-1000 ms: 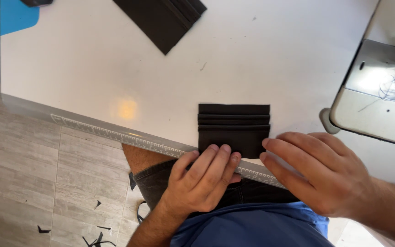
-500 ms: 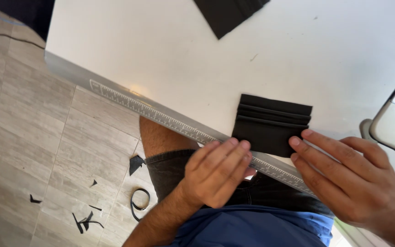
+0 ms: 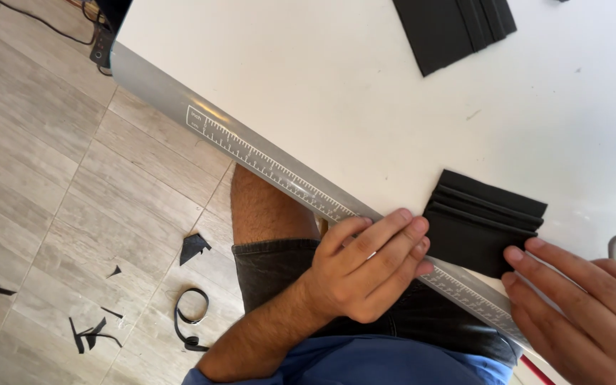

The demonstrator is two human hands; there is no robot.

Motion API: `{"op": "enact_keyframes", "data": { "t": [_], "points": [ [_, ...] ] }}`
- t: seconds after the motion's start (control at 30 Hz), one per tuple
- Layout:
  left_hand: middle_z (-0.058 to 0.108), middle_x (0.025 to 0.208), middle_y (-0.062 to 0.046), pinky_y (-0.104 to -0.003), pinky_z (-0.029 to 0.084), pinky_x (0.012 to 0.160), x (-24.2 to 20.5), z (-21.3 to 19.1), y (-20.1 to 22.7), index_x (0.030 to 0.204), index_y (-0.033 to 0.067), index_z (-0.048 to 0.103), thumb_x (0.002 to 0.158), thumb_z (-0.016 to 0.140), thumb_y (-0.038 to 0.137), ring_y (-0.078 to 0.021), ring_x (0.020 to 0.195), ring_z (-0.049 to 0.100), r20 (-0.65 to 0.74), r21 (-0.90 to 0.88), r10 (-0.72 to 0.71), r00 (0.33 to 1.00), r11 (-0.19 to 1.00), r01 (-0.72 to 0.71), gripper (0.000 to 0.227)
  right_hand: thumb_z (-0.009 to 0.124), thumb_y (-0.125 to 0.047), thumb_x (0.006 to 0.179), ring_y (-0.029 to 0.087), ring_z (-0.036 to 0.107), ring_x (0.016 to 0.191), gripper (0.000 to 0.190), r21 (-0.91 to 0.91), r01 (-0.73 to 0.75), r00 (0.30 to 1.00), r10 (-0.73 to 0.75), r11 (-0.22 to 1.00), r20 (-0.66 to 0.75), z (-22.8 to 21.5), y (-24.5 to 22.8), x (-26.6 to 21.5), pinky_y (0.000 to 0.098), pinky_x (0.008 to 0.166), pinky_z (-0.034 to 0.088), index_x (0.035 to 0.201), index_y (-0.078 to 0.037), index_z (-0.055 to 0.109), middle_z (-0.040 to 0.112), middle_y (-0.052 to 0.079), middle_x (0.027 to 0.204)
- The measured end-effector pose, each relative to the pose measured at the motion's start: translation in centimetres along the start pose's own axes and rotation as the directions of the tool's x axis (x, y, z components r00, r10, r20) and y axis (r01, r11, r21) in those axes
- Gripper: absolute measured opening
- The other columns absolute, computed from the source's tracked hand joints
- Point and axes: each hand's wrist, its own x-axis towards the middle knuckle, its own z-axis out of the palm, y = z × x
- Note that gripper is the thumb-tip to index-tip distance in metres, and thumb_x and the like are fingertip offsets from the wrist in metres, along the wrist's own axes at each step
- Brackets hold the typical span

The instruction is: Applying glue to leather pieces and folding them to assemble card slots for a wallet

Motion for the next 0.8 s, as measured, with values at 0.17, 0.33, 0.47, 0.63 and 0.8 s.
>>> {"op": "enact_keyframes", "data": {
  "t": [0.17, 0.33, 0.47, 0.63, 0.8],
  "points": [
    [0.078, 0.109, -0.005, -0.030, 0.050, 0.088, -0.2, 0.3, -0.5, 0.093, 0.0118, 0.071, 0.107, 0.061, 0.017, -0.0169, 0.104, 0.077, -0.035, -0.029, 0.004, 0.999, 1.000, -0.005, 0.018, 0.069, -0.010, 0.089, 0.035, 0.075, 0.103, 0.015, 0.131, -0.101, 0.993, 0.093, 0.986, 0.067, 0.1, 1.7, -2.1, 0.0413, 0.079, 0.055, 0.102, -0.005, 0.071, 0.075, 0.017, 0.113],
    [0.077, 0.106, -0.004, -0.029, 0.049, 0.079, -0.1, 0.7, -0.5, 0.088, 0.0131, 0.066, 0.104, 0.062, 0.012, -0.0151, 0.100, 0.077, -0.073, -0.018, 0.024, 0.997, 1.000, -0.025, 0.016, 0.079, -0.013, 0.089, 0.033, 0.069, 0.098, 0.032, 0.116, -0.293, 0.949, 0.274, 0.949, 0.154, -0.4, 2.8, 3.6, 0.0473, 0.089, 0.055, 0.119, -0.005, 0.070, 0.073, 0.014, 0.109],
    [0.077, 0.105, -0.001, -0.028, 0.044, 0.075, 0.3, 0.9, -1.0, 0.086, 0.0170, 0.061, 0.105, 0.058, 0.015, -0.0140, 0.099, 0.076, -0.063, 0.033, 0.033, 0.997, 0.999, -0.031, 0.020, 0.077, -0.005, 0.091, 0.030, 0.061, 0.081, 0.014, 0.324, -0.257, 0.965, 0.226, 0.911, 0.132, 1.4, 4.1, 8.8, 0.0383, 0.077, 0.051, 0.104, 0.002, 0.074, 0.068, 0.015, 0.095],
    [0.078, 0.112, 0.000, -0.028, 0.042, 0.080, -0.4, 0.9, -1.0, 0.084, 0.0204, 0.058, 0.108, 0.049, 0.018, -0.0147, 0.102, 0.076, -0.014, 0.008, 0.028, 0.999, 1.000, -0.028, 0.026, 0.076, -0.001, 0.090, 0.025, 0.059, 0.078, 0.008, 0.402, -0.263, 0.962, 0.207, 0.877, 0.177, 2.7, 4.6, 9.0, 0.0347, 0.073, 0.050, 0.098, -0.001, 0.075, 0.066, 0.011, 0.090],
    [0.080, 0.110, 0.002, -0.026, 0.041, 0.085, -0.1, 1.5, -0.8, 0.084, 0.0214, 0.054, 0.103, 0.051, 0.016, -0.0103, 0.098, 0.074, -0.012, 0.059, -0.001, 1.000, 0.998, 0.002, 0.021, 0.075, -0.001, 0.093, 0.027, 0.060, 0.079, 0.005, 0.352, -0.214, 0.973, 0.168, 0.911, 0.158, 3.1, 4.9, 8.8, 0.0353, 0.072, 0.051, 0.097, -0.001, 0.074, 0.065, 0.011, 0.092]
  ]
}}
